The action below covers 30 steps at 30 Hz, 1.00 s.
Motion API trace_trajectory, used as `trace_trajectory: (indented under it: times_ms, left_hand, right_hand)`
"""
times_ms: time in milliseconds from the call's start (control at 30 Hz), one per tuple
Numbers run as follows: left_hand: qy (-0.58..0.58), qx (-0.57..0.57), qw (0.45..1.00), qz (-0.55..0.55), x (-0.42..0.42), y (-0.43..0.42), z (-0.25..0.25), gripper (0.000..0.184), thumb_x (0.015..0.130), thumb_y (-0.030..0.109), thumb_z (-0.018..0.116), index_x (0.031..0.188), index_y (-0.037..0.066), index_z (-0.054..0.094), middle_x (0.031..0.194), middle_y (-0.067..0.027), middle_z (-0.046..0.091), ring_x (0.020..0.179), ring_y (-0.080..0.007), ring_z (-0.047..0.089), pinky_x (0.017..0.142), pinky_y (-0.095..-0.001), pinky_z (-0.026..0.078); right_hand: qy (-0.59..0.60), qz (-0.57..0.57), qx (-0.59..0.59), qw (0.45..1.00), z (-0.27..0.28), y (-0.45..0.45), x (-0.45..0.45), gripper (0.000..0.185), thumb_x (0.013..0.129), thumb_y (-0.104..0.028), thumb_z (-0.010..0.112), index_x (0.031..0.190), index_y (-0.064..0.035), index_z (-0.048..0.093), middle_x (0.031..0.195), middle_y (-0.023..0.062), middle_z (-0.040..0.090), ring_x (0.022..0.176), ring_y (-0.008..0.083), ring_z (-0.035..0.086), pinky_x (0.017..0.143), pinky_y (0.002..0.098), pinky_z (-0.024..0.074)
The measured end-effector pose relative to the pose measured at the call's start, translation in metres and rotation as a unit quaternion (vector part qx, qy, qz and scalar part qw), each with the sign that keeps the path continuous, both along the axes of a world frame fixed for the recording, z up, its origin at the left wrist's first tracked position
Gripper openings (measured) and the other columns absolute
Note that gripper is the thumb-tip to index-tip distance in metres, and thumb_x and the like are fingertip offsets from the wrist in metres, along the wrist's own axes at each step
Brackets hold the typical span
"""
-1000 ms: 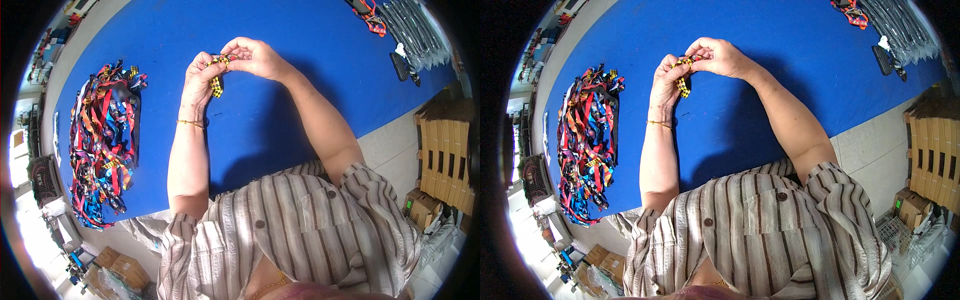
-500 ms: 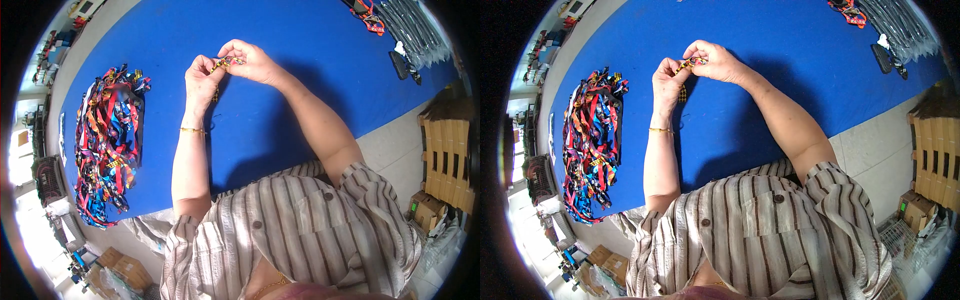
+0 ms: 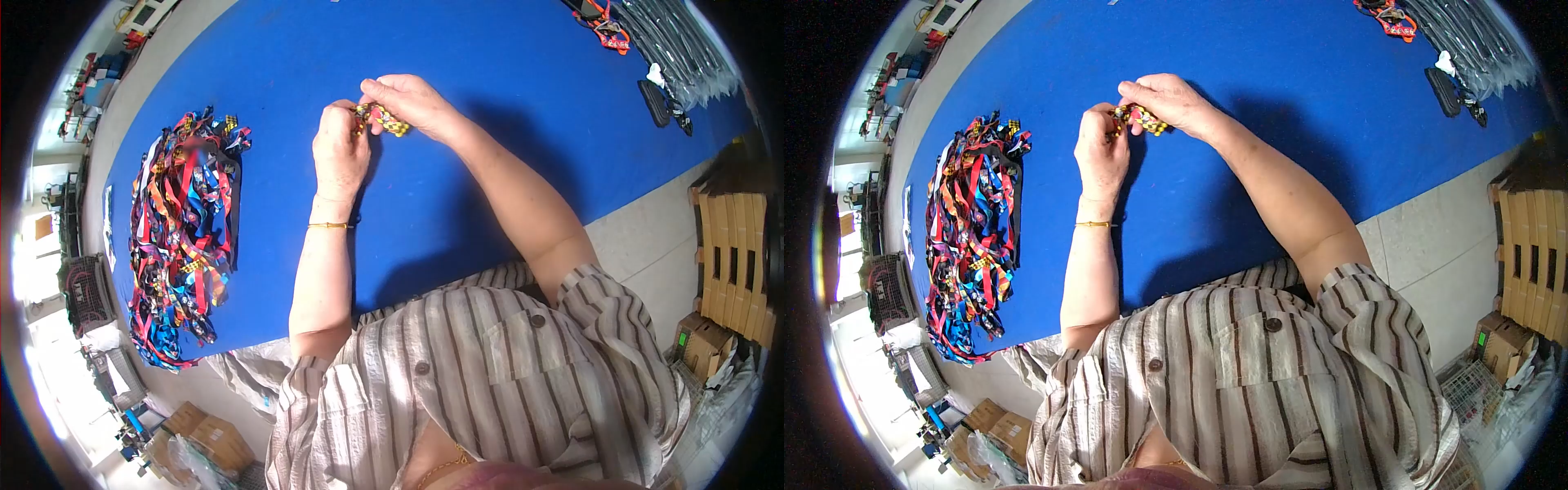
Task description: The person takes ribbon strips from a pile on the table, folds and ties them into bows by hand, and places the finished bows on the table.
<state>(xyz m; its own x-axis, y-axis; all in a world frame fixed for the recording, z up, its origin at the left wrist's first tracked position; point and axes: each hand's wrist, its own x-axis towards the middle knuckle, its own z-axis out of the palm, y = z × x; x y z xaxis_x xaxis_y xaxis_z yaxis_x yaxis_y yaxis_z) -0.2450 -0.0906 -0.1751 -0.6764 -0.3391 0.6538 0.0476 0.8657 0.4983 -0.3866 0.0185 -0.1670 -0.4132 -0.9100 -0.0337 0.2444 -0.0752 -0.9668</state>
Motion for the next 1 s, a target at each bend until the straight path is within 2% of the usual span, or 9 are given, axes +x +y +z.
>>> trace_trajectory:
  times_ms: [100, 333, 533, 833, 1000]
  left_hand:
    - [-0.008, -0.056, 0.998, -0.011, -0.001, 0.003, 0.002, 0.019, 0.083, -0.007, 0.066, 0.094, 0.002, 0.053, 0.108, -0.0169, 0.066, 0.089, -0.0373, 0.066, 0.073, -0.0442, 0.056]
    - [-0.019, -0.085, 0.996, -0.005, -0.001, 0.002, 0.0, 0.016, 0.084, -0.004, 0.067, 0.093, 0.002, 0.055, 0.11, -0.0168, 0.066, 0.09, -0.0373, 0.068, 0.072, -0.0446, 0.058]
    - [-0.019, -0.089, 0.996, -0.004, -0.001, 0.003, 0.0, 0.017, 0.086, -0.003, 0.068, 0.094, 0.003, 0.054, 0.109, -0.0169, 0.067, 0.087, -0.0365, 0.069, 0.069, -0.043, 0.058]
    - [-0.041, -0.07, 0.997, -0.008, 0.0, 0.004, -0.003, 0.015, 0.085, -0.001, 0.068, 0.094, 0.002, 0.057, 0.108, -0.0156, 0.066, 0.089, -0.0355, 0.069, 0.071, -0.0427, 0.058]
    - [-0.034, -0.09, 0.995, -0.015, -0.001, 0.005, -0.001, 0.014, 0.085, 0.0, 0.07, 0.092, 0.003, 0.058, 0.106, -0.0148, 0.067, 0.088, -0.034, 0.068, 0.072, -0.0417, 0.057]
  right_hand:
    - [0.004, 0.017, 0.018, 1.0, -0.008, -0.003, -0.007, 0.031, 0.1, -0.035, 0.068, 0.099, -0.0043, 0.067, 0.079, 0.0032, 0.068, 0.065, 0.0091, 0.066, 0.057, 0.0219, 0.0486]
    - [-0.024, 0.092, 0.075, 0.993, -0.004, 0.002, -0.016, 0.028, 0.099, -0.034, 0.069, 0.097, -0.0063, 0.068, 0.084, -0.0012, 0.063, 0.072, 0.0055, 0.056, 0.061, 0.0216, 0.0457]
    - [0.101, 0.052, 0.116, 0.987, 0.006, 0.005, -0.016, 0.024, 0.099, -0.032, 0.068, 0.101, -0.0077, 0.07, 0.087, -0.0028, 0.065, 0.074, 0.0049, 0.057, 0.061, 0.0214, 0.0463]
    - [0.168, 0.043, 0.118, 0.978, 0.002, 0.004, -0.017, 0.023, 0.1, -0.029, 0.065, 0.1, -0.0063, 0.069, 0.088, -0.0018, 0.066, 0.078, 0.0067, 0.058, 0.065, 0.0221, 0.0481]
    - [0.143, 0.003, 0.099, 0.985, -0.004, 0.001, -0.012, 0.02, 0.1, -0.025, 0.064, 0.094, -0.006, 0.066, 0.079, -0.0017, 0.061, 0.067, 0.006, 0.052, 0.057, 0.0224, 0.0434]
